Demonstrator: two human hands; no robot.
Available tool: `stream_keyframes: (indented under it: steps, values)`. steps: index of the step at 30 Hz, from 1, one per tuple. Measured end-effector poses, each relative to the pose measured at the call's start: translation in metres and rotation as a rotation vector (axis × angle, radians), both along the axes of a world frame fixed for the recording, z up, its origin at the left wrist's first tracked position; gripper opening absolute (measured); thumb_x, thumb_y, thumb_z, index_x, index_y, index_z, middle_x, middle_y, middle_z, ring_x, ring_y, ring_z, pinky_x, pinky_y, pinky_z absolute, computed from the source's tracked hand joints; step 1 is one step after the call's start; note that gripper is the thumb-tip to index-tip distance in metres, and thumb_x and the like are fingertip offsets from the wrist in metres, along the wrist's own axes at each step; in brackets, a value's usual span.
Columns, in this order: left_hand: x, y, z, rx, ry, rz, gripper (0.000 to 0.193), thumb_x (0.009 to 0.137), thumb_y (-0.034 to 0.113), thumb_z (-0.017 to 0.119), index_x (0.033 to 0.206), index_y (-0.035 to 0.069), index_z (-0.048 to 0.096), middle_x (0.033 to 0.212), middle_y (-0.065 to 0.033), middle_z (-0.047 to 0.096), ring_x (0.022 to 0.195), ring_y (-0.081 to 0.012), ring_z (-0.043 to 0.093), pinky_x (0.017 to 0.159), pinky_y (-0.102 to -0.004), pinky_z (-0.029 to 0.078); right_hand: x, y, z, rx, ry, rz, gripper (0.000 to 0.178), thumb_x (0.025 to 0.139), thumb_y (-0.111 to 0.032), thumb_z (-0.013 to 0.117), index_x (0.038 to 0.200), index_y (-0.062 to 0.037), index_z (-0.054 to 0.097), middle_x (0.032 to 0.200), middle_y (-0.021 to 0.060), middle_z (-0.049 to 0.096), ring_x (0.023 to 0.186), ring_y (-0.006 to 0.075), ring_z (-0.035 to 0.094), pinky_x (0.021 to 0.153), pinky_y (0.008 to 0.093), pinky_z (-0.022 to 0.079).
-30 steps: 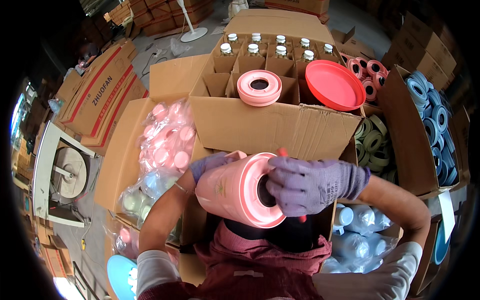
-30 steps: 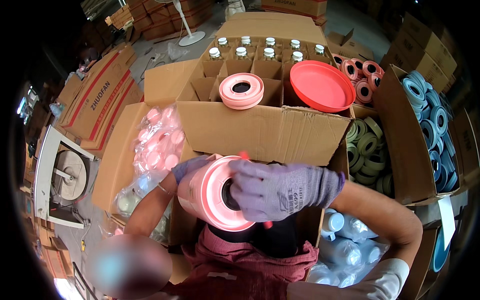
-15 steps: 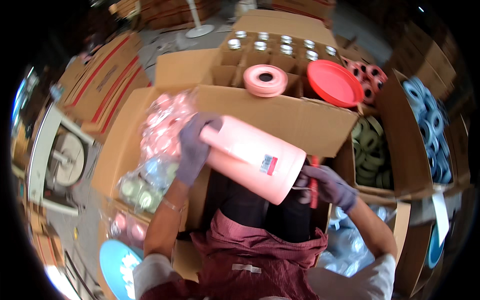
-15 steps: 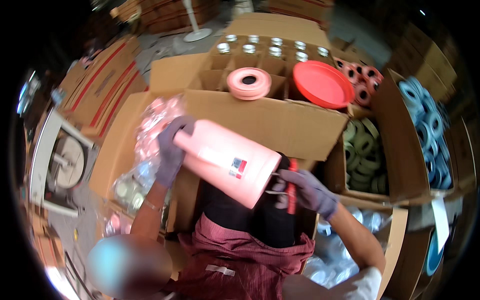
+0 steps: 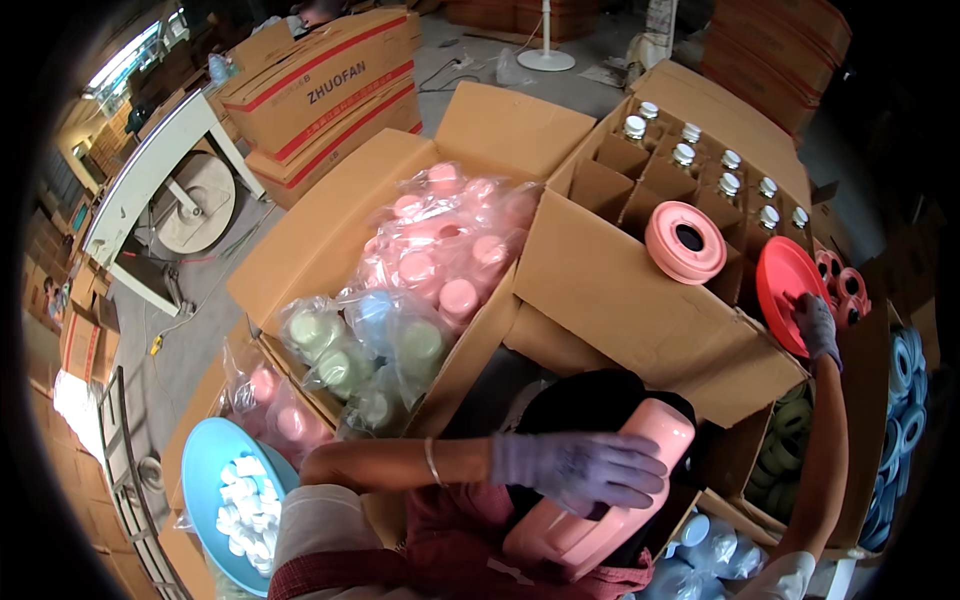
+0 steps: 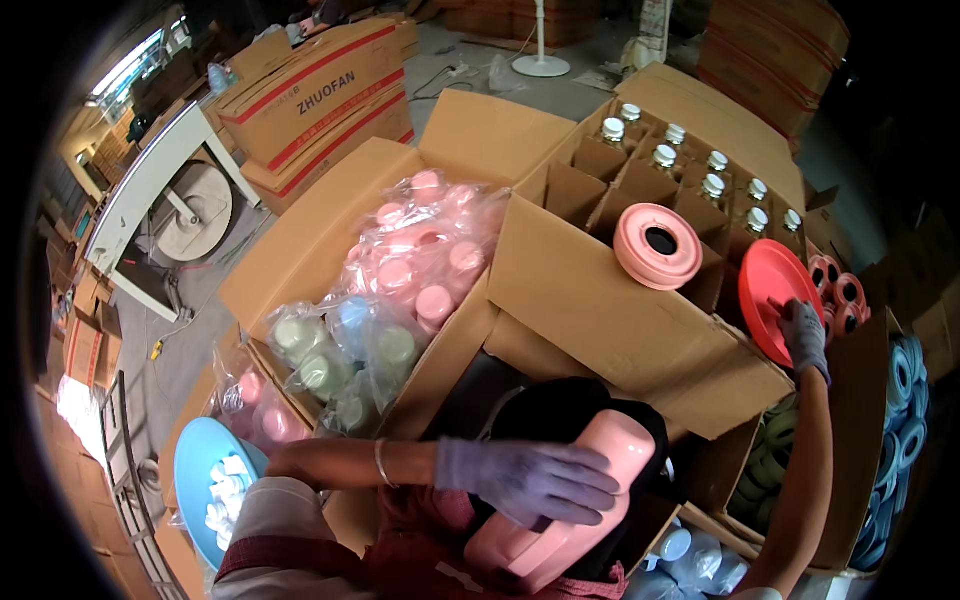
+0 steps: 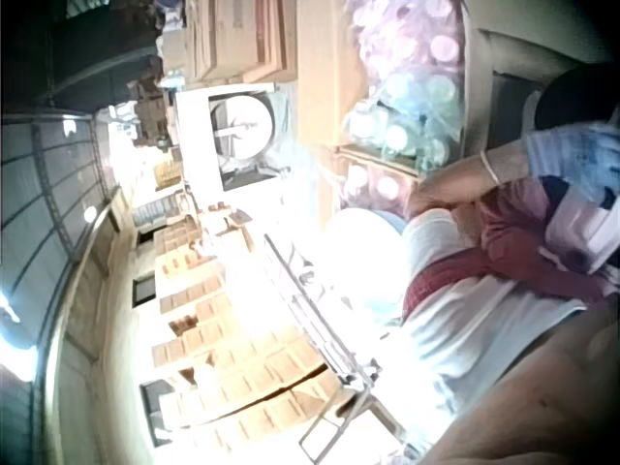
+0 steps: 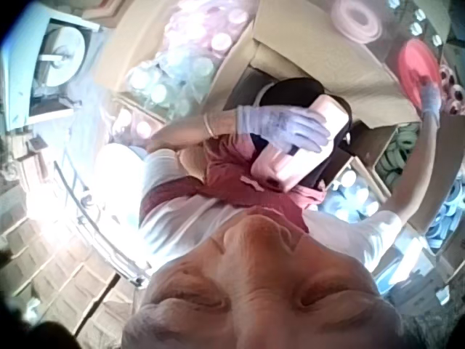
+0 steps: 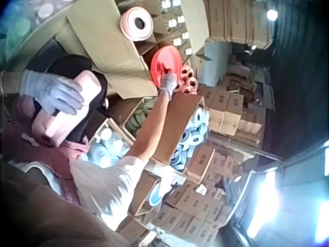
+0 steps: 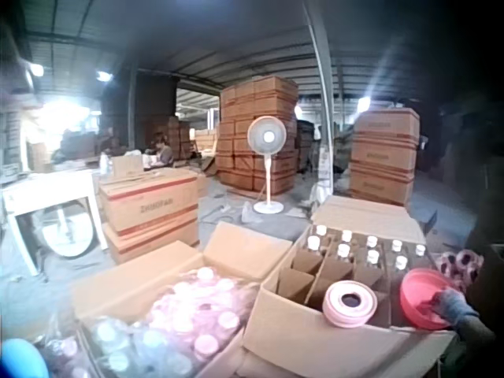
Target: The person assembles thermos bottles by inserting stainless steel inner bottles into plastic outer shells, adding rubber gaskets, and screwing on lids. They then wrap each completed unit in a plastic bag and place it into a cardboard box.
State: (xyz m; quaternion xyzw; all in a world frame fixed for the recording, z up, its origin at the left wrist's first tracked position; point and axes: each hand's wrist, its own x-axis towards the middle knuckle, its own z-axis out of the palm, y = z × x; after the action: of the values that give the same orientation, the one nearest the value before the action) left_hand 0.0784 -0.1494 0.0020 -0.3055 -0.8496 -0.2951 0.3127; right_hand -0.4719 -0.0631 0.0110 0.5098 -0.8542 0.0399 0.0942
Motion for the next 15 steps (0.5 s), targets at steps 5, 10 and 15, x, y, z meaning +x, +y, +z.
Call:
stream_keyframes:
  steps: [5, 10, 15]
  values:
    - [0.073, -0.162, -0.047, 0.28, -0.213, 0.702, 0.032, 0.091, 0.017, 0.064, 0.12, 0.004, 0.062, 0.122, -0.013, 0.06, 0.117, -0.0293, 0.056, 0.1, -0.0416, 0.045, 0.042, 0.007, 0.032, -0.082, -0.371, -0.058, 0.034, 0.084, -0.015, 0.068, 0.114, 0.0009, 0.065, 0.108, 0.0196, 0.067, 0.106, 0.0319, 0.064, 0.088, 0.0358, 0.05]
    - [0.182, -0.326, -0.126, -0.032, -0.18, 1.465, 0.009, 0.086, 0.016, 0.064, 0.09, 0.008, 0.066, 0.093, -0.0127, 0.067, 0.084, -0.036, 0.062, 0.079, -0.0458, 0.049, 0.184, 0.032, 0.082, -0.551, -0.414, 0.105, 0.025, 0.092, -0.005, 0.057, 0.113, 0.0063, 0.06, 0.11, 0.0127, 0.063, 0.106, 0.0192, 0.06, 0.093, 0.0314, 0.045]
    - [0.262, -0.37, -0.146, 0.292, -1.055, 1.929, 0.032, 0.086, 0.04, 0.06, 0.091, 0.011, 0.071, 0.105, -0.0141, 0.07, 0.099, -0.0363, 0.065, 0.086, -0.047, 0.051, 0.388, -0.038, 0.121, -0.127, -0.994, 0.908, 0.026, 0.091, -0.009, 0.058, 0.113, 0.0058, 0.061, 0.106, 0.0127, 0.063, 0.106, 0.0211, 0.06, 0.096, 0.0327, 0.045]
